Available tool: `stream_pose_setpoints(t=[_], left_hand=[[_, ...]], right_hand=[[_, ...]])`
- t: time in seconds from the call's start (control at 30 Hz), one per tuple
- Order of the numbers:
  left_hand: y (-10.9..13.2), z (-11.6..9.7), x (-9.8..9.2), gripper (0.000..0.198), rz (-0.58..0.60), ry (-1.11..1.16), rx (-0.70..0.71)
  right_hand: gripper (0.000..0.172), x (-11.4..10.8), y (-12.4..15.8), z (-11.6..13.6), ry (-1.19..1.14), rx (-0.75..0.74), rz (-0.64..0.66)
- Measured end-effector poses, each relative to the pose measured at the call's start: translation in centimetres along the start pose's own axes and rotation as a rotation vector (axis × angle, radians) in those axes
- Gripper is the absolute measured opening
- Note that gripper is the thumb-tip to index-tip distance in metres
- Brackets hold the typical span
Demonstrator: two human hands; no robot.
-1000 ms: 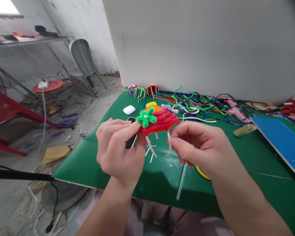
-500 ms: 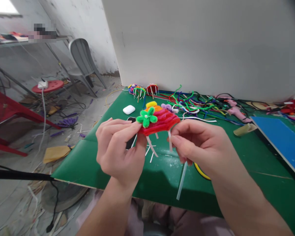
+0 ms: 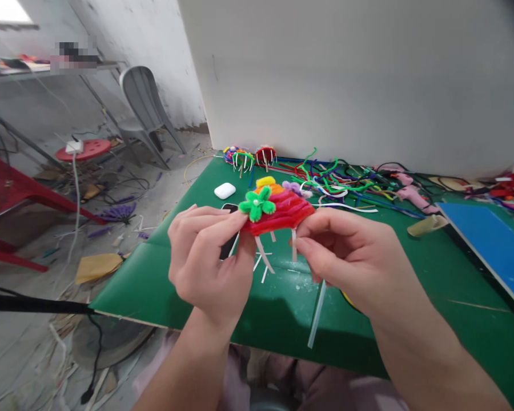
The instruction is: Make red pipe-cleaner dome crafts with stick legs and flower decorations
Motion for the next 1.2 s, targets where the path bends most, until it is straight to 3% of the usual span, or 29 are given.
stream_pose_setpoints(t=[0.53, 0.87, 1.2], left_hand=[[-0.17, -0.02, -0.10, 0.027, 0.022, -0.019, -0.014], [-0.09, 0.19, 0.36, 0.023, -0.064, -0.004, -0.024], [0.05, -0.08, 0.18, 0.024, -0.024, -0.047, -0.061]], right_hand=[[0.009, 0.01, 0.12, 0.11, 0.208, -0.183, -0.121], [0.014, 0.26, 0.32, -0.12, -0.047, -0.030, -0.090], [0.009, 0.82, 0.37, -0.52, -0.189, 0.076, -0.139]])
Point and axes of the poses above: each hand's wrist, its own y-axis away from the middle knuckle, its own x-axis out of the palm, z = x × y, the point moved 1 cm from there along -y, towards the middle knuckle, and after that the axes turned 6 degrees about -z, right-handed, at the moved point
